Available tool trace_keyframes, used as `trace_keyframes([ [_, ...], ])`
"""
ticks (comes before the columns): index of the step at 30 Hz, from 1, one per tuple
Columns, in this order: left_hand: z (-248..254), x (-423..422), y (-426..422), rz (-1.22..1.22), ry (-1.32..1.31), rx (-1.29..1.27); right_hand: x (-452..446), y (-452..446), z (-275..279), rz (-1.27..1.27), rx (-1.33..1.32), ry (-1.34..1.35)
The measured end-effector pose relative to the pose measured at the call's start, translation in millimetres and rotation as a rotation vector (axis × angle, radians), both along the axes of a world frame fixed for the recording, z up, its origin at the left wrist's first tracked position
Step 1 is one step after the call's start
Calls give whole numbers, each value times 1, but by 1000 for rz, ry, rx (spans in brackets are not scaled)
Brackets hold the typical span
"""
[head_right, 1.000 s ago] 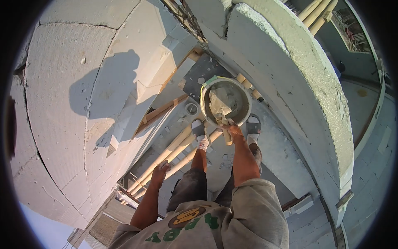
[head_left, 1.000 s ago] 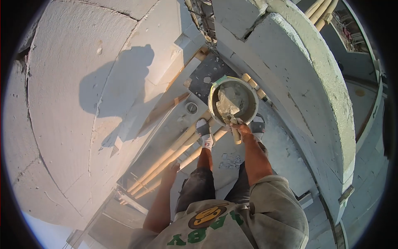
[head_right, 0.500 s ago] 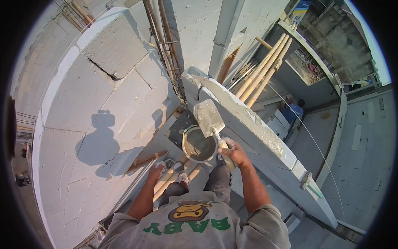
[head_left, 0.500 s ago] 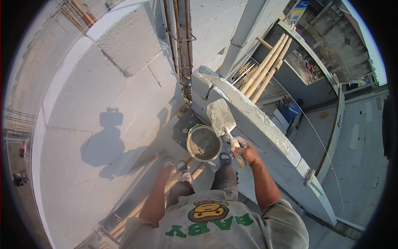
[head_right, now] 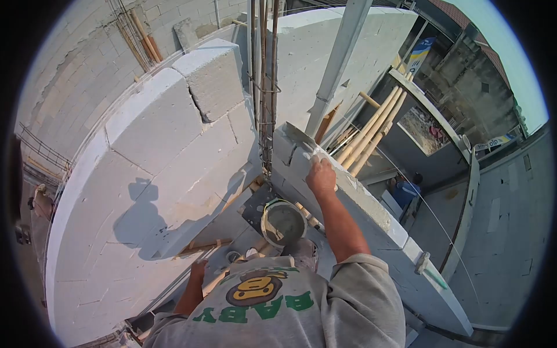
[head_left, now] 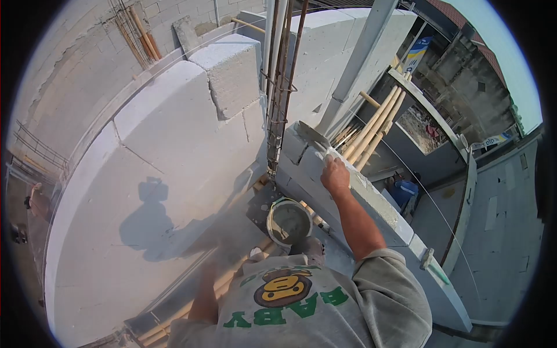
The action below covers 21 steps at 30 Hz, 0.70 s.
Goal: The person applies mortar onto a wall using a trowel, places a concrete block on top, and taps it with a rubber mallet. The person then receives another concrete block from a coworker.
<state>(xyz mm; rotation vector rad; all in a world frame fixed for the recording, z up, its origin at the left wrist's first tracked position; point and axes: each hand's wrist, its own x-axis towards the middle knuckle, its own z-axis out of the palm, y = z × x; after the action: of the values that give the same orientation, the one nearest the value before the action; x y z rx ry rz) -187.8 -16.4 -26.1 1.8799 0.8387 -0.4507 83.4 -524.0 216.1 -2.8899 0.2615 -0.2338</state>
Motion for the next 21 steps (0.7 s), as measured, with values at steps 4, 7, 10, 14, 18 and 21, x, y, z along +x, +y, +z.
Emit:
trace_keyframes([
  [4, -51, -36, 43, -57, -43, 27, -12, -5, -4, -19, -20, -21],
  [7, -69, -25, 55, -102, -52, 36, -22, -4, -5, -54, -26, 78],
  [10, -83, -5, 62, -153, -115, 18, -27, -2, 1, -77, -34, 11],
  [14, -68, 40, 56, -216, -259, 21, -35, 1, 14, -180, 86, 48],
  [18, -16, 52, 36, -4, -73, -173, -31, -3, 41, -169, 259, 203],
  [21, -34, 51, 42, -54, -84, -163, -14, -8, 49, -96, 281, 343],
])
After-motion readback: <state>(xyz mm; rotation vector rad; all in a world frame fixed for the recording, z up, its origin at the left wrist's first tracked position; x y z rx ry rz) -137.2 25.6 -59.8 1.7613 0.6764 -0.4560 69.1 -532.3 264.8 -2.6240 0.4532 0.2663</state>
